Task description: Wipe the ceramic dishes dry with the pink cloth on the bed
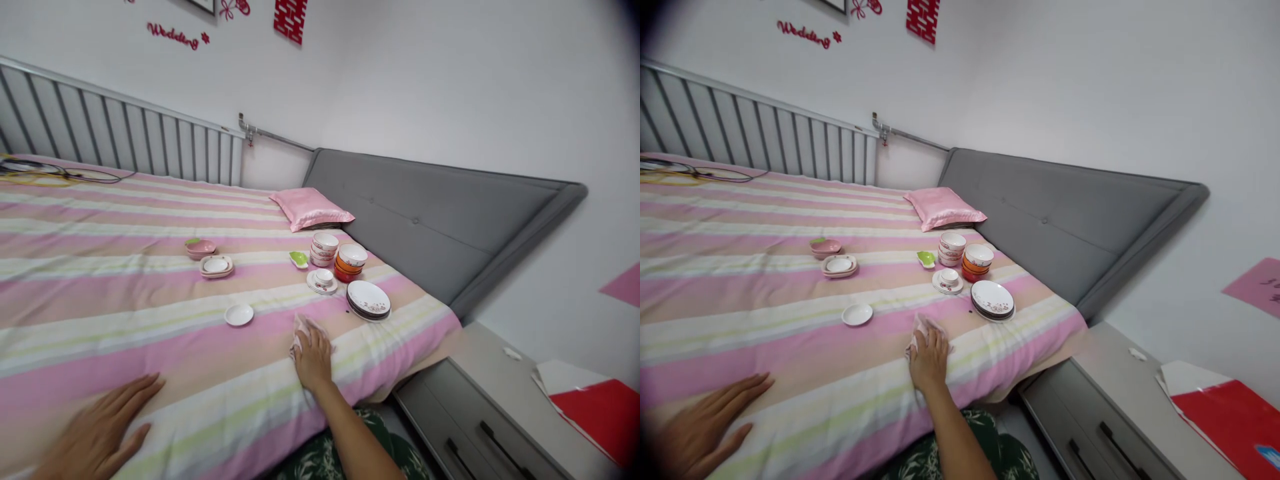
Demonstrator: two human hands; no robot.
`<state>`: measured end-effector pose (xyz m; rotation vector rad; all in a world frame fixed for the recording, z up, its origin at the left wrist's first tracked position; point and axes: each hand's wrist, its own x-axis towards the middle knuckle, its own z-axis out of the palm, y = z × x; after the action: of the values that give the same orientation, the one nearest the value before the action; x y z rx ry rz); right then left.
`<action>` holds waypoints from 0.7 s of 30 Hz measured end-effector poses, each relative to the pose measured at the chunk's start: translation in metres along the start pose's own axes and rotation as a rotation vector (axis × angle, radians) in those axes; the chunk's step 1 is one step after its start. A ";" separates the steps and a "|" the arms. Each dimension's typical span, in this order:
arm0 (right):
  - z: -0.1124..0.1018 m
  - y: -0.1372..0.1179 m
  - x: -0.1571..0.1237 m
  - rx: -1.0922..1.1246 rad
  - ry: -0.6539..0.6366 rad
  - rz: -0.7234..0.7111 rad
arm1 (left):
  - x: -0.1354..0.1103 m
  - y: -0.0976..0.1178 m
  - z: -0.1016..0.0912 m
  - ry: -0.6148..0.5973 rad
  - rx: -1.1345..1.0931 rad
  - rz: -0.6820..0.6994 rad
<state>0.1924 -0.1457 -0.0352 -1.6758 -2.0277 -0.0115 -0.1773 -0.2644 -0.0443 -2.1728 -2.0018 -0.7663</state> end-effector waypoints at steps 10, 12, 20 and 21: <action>-0.011 -0.002 0.020 -0.013 -0.493 0.157 | -0.002 -0.015 -0.003 -0.084 0.063 0.114; -0.011 -0.001 0.024 -0.006 -0.563 0.182 | -0.003 -0.014 -0.003 -0.114 0.091 0.132; -0.021 0.002 0.043 0.028 -0.790 0.204 | 0.002 -0.026 -0.005 -0.188 0.106 0.126; -0.021 0.003 0.045 0.037 -0.807 0.196 | 0.004 -0.027 -0.005 -0.211 0.101 0.124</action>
<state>0.1984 -0.1100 -0.0002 -2.0504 -2.3455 0.8929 -0.2044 -0.2596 -0.0453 -2.3774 -1.9245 -0.4268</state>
